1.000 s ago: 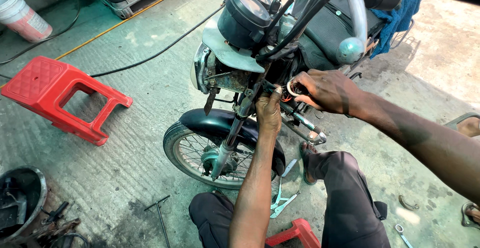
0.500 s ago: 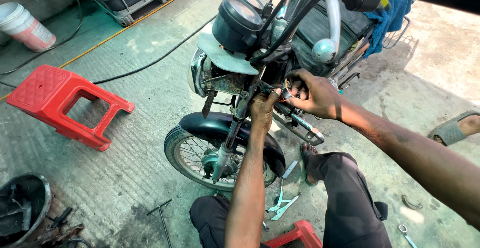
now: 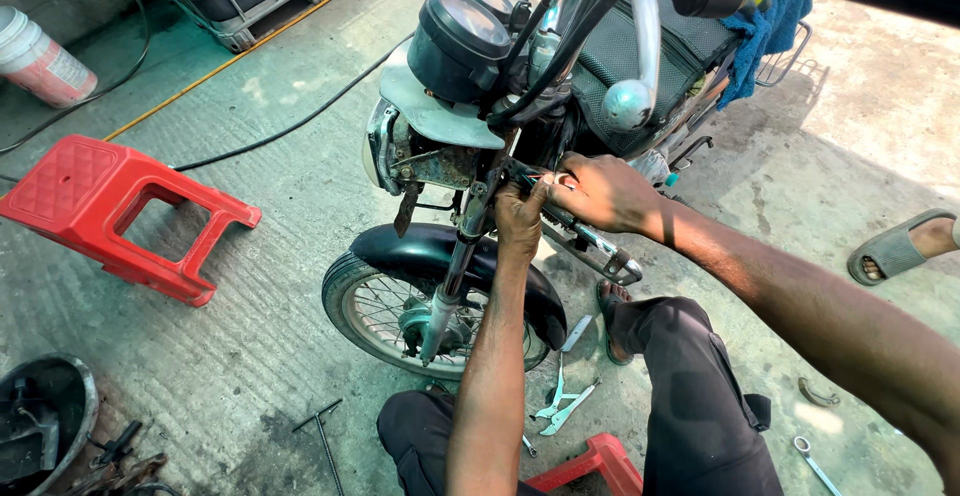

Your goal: The person works on the electrical wiring of a motorcycle by peeling and wrapping wires with electrical tape.

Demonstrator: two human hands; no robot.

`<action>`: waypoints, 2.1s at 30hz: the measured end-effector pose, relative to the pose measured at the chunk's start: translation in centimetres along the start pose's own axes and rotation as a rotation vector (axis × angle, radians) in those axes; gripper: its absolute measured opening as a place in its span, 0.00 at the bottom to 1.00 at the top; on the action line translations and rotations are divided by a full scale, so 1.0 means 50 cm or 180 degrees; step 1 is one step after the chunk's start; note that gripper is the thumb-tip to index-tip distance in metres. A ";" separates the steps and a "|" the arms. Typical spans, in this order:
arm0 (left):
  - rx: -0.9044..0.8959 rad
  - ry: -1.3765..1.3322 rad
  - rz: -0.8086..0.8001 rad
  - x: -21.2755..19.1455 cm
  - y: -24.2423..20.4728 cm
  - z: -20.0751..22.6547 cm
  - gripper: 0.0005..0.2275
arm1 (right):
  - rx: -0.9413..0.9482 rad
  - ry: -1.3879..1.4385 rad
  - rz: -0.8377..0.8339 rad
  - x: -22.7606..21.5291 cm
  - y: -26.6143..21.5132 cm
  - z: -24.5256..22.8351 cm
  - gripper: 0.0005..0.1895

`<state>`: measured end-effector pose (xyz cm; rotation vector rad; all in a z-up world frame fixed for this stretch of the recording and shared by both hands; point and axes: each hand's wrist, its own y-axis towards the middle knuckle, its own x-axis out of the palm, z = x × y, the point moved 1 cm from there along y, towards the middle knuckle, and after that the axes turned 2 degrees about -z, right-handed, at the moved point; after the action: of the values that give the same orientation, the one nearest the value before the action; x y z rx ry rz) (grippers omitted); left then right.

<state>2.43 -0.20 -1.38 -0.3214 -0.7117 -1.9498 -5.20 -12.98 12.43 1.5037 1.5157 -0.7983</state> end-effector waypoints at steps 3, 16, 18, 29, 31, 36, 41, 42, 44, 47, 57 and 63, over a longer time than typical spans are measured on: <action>0.0015 0.0042 0.0072 0.000 -0.009 -0.001 0.08 | -0.0045 0.0247 0.0239 -0.010 -0.008 -0.047 0.27; -0.0670 -0.1174 0.0099 0.003 0.014 0.019 0.06 | -0.1570 0.1640 -0.1234 -0.031 -0.350 -0.125 0.19; -0.0725 -0.1301 -0.0025 -0.004 0.005 0.015 0.08 | -0.1201 0.1363 -0.1097 -0.016 -0.372 -0.103 0.20; -0.0762 -0.1116 0.0491 0.022 -0.008 0.026 0.12 | 0.0311 0.1598 -0.1014 0.076 -0.466 -0.046 0.20; -0.0688 -0.0916 0.0665 0.032 -0.011 0.035 0.12 | 0.0193 0.1821 -0.0743 0.083 -0.472 -0.040 0.24; -0.0711 -0.0687 0.0901 0.047 -0.039 0.067 0.14 | 0.1419 0.2167 -0.1224 0.103 -0.477 -0.005 0.31; -0.0393 0.0028 0.1457 0.077 -0.070 0.057 0.12 | 0.1529 0.5267 0.0003 0.114 -0.383 0.042 0.23; -0.0388 0.0260 0.1584 0.081 -0.078 0.052 0.11 | 0.1539 0.5157 0.0046 0.115 -0.349 0.050 0.23; -0.0481 0.0517 0.1714 0.082 -0.082 0.047 0.11 | 0.1397 0.4331 0.0087 0.110 -0.272 0.057 0.22; -0.0749 0.0621 0.1688 0.070 -0.085 0.046 0.11 | 0.0896 0.2278 0.0880 0.092 -0.169 0.047 0.18; -0.0733 0.1477 0.1409 0.057 -0.090 0.077 0.10 | 0.0913 0.0818 0.1689 0.098 -0.049 -0.002 0.18; -0.0784 0.1868 0.1180 0.056 -0.122 0.114 0.08 | 0.0815 0.1088 0.1613 0.104 -0.031 0.021 0.14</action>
<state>-4.69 3.26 2.48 -0.0136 -0.0237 -1.6506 -6.23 -11.66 7.17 2.1871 1.2022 -0.4580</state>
